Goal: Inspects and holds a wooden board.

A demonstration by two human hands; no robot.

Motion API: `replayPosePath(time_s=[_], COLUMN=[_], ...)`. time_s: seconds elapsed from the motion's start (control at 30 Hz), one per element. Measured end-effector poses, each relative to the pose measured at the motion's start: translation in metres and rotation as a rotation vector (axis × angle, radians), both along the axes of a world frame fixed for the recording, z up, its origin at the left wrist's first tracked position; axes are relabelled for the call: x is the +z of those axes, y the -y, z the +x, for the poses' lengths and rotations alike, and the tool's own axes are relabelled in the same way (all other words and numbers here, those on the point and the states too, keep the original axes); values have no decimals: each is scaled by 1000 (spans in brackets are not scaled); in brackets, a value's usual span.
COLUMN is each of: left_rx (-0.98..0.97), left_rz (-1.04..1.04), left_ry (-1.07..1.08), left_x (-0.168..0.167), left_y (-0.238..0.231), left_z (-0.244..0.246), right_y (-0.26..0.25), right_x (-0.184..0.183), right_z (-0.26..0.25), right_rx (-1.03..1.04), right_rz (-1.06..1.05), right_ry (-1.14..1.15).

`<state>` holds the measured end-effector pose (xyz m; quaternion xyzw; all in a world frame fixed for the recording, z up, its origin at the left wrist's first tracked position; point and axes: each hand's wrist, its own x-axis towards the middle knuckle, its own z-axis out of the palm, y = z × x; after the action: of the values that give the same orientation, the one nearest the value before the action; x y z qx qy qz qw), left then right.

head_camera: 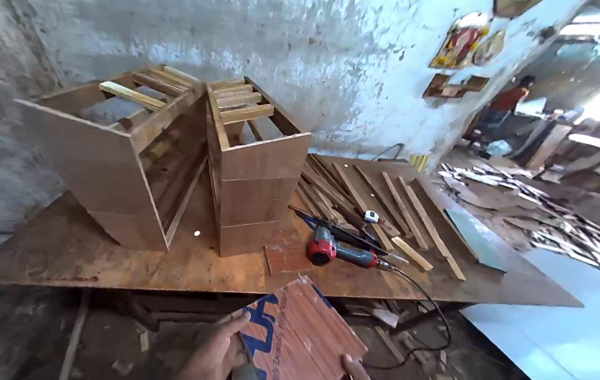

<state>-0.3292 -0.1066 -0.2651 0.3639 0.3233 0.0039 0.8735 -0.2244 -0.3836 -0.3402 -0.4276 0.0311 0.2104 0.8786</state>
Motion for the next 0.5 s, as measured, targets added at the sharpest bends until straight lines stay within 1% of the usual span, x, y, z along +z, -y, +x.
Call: replayPosePath(time_s=[0.1, 0.17, 0.23, 0.3, 0.33, 0.37, 0.4, 0.43, 0.47, 0.5], left_rx=[-18, -23, -19, -1, 1, -9, -52, -111, -157, -216], left_rz=[17, 9, 1, 65, 167, 334, 551, 818, 1065, 1267], left_ry=[33, 95, 163, 252, 302, 350, 417, 490, 585, 733], left_x=[22, 36, 43, 54, 62, 69, 75, 79, 80, 79], left_y=[-26, -35, -38, -38, -36, -32, -29, -24, -16, -7], left_z=[34, 65, 92, 117, 130, 141, 151, 160, 170, 182], right_y=[-37, -51, -59, -64, -68, -72, -77, -81, -84, -88], right_x=[47, 71, 86, 96, 101, 106, 111, 115, 112, 101], right_z=[22, 53, 83, 115, 132, 149, 169, 188, 210, 234], right_rx=[-85, -125, -153, -169, -177, -179, -167, -138, -94, -19], right_rz=[-28, -65, -120, -97, -53, 3, 62, 129, 220, 338], right_ry=[-15, 14, 47, 63, 41, -7, -69, -125, -135, -70])
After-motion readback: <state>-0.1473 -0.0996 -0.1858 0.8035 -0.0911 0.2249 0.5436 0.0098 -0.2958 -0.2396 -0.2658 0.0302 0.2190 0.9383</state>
